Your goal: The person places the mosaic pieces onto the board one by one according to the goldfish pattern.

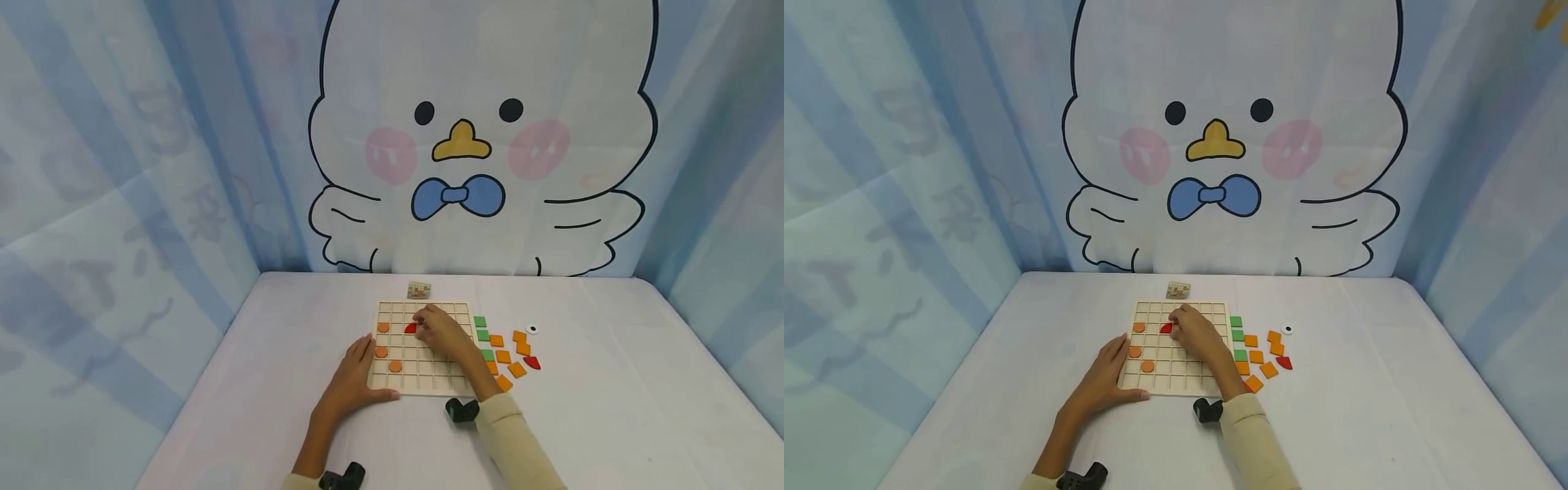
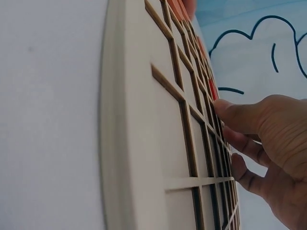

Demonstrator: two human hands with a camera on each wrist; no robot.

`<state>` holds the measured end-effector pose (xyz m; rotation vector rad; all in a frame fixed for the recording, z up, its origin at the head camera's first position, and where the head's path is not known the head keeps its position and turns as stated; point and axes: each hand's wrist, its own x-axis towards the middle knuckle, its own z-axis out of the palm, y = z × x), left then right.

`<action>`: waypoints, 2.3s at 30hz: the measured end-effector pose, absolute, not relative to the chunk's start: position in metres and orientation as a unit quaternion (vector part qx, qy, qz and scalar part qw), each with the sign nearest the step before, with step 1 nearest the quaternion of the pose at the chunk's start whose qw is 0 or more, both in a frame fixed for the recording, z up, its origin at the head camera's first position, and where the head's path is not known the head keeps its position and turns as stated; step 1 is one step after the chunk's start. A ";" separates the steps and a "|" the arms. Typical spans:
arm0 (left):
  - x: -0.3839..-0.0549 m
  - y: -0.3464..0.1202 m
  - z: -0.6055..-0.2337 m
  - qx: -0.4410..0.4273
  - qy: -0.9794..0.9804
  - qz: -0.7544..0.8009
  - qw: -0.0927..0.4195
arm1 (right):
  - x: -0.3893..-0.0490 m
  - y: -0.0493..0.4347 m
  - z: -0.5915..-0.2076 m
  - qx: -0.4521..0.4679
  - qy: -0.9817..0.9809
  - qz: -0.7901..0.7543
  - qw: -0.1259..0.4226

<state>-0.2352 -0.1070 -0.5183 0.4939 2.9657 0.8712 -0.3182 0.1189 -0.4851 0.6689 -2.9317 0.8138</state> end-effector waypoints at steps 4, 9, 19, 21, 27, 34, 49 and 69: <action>-0.235 -0.107 -0.518 0.159 0.947 0.280 0.001 | -0.315 0.126 -0.480 0.201 -0.945 0.257 0.003; -0.235 -0.105 -0.519 0.160 0.946 0.283 -0.001 | -0.313 0.140 -0.474 0.208 -0.943 0.259 0.017; -0.233 -0.105 -0.520 0.156 0.944 0.290 0.000 | -0.306 0.188 -0.465 0.211 -0.940 0.264 0.047; -0.233 -0.105 -0.519 0.154 0.944 0.293 0.000 | -0.304 0.199 -0.464 0.206 -0.941 0.265 0.054; -0.233 -0.104 -0.517 0.154 0.943 0.295 0.002 | -0.297 0.227 -0.465 0.169 -0.949 0.263 0.051; -0.233 -0.106 -0.519 0.156 0.944 0.291 -0.002 | -0.293 0.244 -0.471 0.117 -0.958 0.262 0.017; -0.233 -0.105 -0.517 0.149 0.944 0.293 0.001 | -0.288 0.254 -0.481 0.106 -0.961 0.256 0.005; -0.233 -0.105 -0.518 0.157 0.944 0.289 -0.001 | -0.288 0.259 -0.485 0.111 -0.965 0.236 0.004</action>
